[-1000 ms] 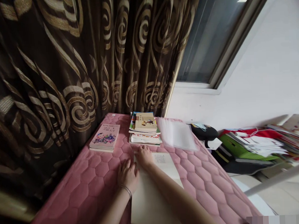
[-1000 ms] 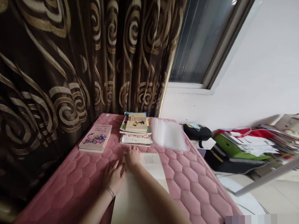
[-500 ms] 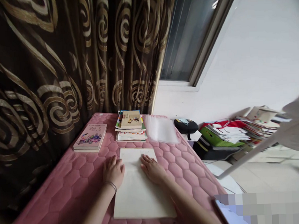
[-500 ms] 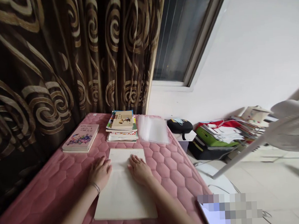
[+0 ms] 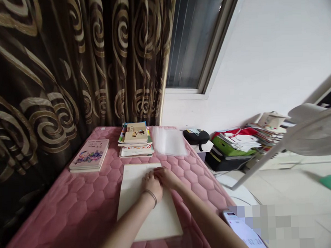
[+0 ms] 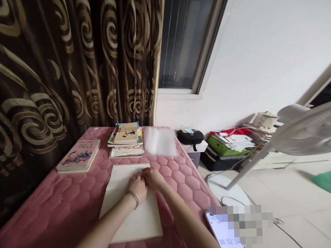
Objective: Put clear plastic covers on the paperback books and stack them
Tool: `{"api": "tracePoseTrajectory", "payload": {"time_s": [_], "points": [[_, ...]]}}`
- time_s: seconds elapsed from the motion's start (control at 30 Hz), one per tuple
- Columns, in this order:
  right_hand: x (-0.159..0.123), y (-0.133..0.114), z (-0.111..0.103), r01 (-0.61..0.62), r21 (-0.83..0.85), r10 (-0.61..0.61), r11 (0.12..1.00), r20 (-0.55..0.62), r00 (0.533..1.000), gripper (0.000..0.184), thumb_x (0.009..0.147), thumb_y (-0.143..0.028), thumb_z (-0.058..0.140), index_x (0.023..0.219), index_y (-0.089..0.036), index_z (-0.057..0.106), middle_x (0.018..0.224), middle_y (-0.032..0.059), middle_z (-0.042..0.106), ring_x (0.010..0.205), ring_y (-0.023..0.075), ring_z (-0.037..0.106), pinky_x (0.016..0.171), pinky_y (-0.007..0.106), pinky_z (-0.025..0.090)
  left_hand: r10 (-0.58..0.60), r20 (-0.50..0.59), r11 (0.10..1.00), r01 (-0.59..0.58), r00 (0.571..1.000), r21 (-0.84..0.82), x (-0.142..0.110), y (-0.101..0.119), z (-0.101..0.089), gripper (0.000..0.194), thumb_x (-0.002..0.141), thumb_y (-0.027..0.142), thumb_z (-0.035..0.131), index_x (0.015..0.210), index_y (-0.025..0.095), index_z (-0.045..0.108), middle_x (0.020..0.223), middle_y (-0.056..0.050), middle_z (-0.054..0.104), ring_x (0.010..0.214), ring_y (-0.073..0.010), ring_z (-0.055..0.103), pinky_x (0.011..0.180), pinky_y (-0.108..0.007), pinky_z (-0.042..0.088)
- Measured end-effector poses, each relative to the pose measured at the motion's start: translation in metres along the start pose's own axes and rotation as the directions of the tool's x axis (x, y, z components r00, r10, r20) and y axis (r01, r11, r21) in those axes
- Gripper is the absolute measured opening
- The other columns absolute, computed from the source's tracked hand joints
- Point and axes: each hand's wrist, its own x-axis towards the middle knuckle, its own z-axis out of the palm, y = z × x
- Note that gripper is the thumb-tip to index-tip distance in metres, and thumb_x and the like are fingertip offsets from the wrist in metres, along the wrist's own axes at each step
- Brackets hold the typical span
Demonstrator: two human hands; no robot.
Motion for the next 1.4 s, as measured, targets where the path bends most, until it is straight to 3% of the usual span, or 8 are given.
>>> {"api": "tracePoseTrajectory", "payload": {"time_s": [0.2,0.33,0.47,0.6,0.9,1.17,1.27,1.4], "points": [[0.006,0.037,-0.001,-0.304,-0.092,0.286,0.948,-0.17,0.943,0.016,0.074,-0.026,0.069,0.087,-0.017,0.068,0.097,0.0078,0.062,0.09,0.0202,0.056,0.084,0.031,0.041,-0.092,-0.044,0.996,0.093,0.995,0.016,-0.001,0.017,0.006,0.049,0.088,0.045,0.038,0.13,0.025,0.052,0.145,-0.017,0.037,0.132,-0.0425,0.032,0.101,-0.062,0.023],[0.022,0.045,-0.003,-0.4,-0.113,0.374,0.91,-0.194,0.907,0.024,0.069,-0.036,0.074,0.083,-0.018,0.067,0.094,0.0071,0.061,0.087,0.0199,0.055,0.075,0.027,0.04,-0.076,-0.06,0.997,0.077,0.995,0.011,-0.002,0.016,0.01,0.045,0.087,0.045,0.039,0.126,0.03,0.056,0.145,-0.014,0.039,0.131,-0.0426,0.032,0.1,-0.065,0.019],[0.04,0.044,-0.005,-0.461,-0.142,0.424,0.876,-0.227,0.877,0.029,0.077,-0.043,0.066,0.084,-0.015,0.066,0.093,0.0101,0.062,0.091,0.0233,0.055,0.075,0.03,0.038,-0.082,-0.075,0.997,0.082,0.994,-0.004,-0.001,0.014,0.013,0.045,0.087,0.046,0.04,0.127,0.032,0.055,0.144,-0.014,0.039,0.13,-0.043,0.032,0.1,-0.065,0.018],[0.04,0.042,-0.003,-0.472,-0.17,0.428,0.865,-0.242,0.871,0.03,0.081,-0.044,0.06,0.088,-0.015,0.065,0.097,0.011,0.062,0.098,0.0248,0.054,0.079,0.031,0.037,-0.076,-0.091,0.997,0.077,0.993,0.001,-0.002,0.014,0.013,0.044,0.087,0.045,0.039,0.125,0.033,0.056,0.144,-0.014,0.039,0.13,-0.0422,0.033,0.1,-0.065,0.018],[0.01,0.042,-0.009,-0.455,-0.179,0.441,0.872,-0.113,0.89,0.033,0.067,-0.045,0.074,0.083,-0.019,0.062,0.094,0.0052,0.062,0.085,0.0196,0.057,0.069,0.027,0.039,-0.066,-0.118,0.998,0.068,0.991,0.006,-0.003,0.014,0.014,0.044,0.086,0.044,0.039,0.125,0.031,0.056,0.144,-0.014,0.04,0.131,-0.0408,0.032,0.102,-0.062,0.018],[0.046,0.041,-0.008,-0.541,-0.176,0.496,0.823,-0.244,0.834,0.037,0.078,-0.052,0.061,0.084,-0.015,0.064,0.094,0.012,0.065,0.095,0.0257,0.059,0.076,0.032,0.039,-0.078,-0.09,0.997,0.077,0.993,-0.017,-0.004,0.014,0.013,0.045,0.086,0.046,0.04,0.126,0.033,0.056,0.145,-0.012,0.04,0.132,-0.0409,0.032,0.103,-0.063,0.019],[0.04,0.034,-0.003,-0.537,-0.194,0.48,0.821,-0.274,0.833,0.036,0.082,-0.05,0.057,0.089,-0.015,0.063,0.102,0.0144,0.064,0.101,0.0272,0.056,0.081,0.035,0.038,-0.074,-0.096,0.997,0.072,0.993,-0.022,-0.004,0.013,0.013,0.045,0.086,0.046,0.039,0.125,0.032,0.057,0.144,-0.012,0.041,0.132,-0.0408,0.032,0.104,-0.062,0.019],[0.015,0.03,0.001,-0.502,-0.212,0.461,0.838,-0.218,0.861,0.027,0.083,-0.044,0.057,0.088,-0.018,0.061,0.102,0.011,0.063,0.1,0.0253,0.056,0.082,0.036,0.038,-0.08,-0.103,0.997,0.078,0.991,-0.022,-0.004,0.013,0.016,0.045,0.086,0.047,0.038,0.123,0.032,0.058,0.144,-0.012,0.04,0.132,-0.0416,0.031,0.103,-0.064,0.017]]}}
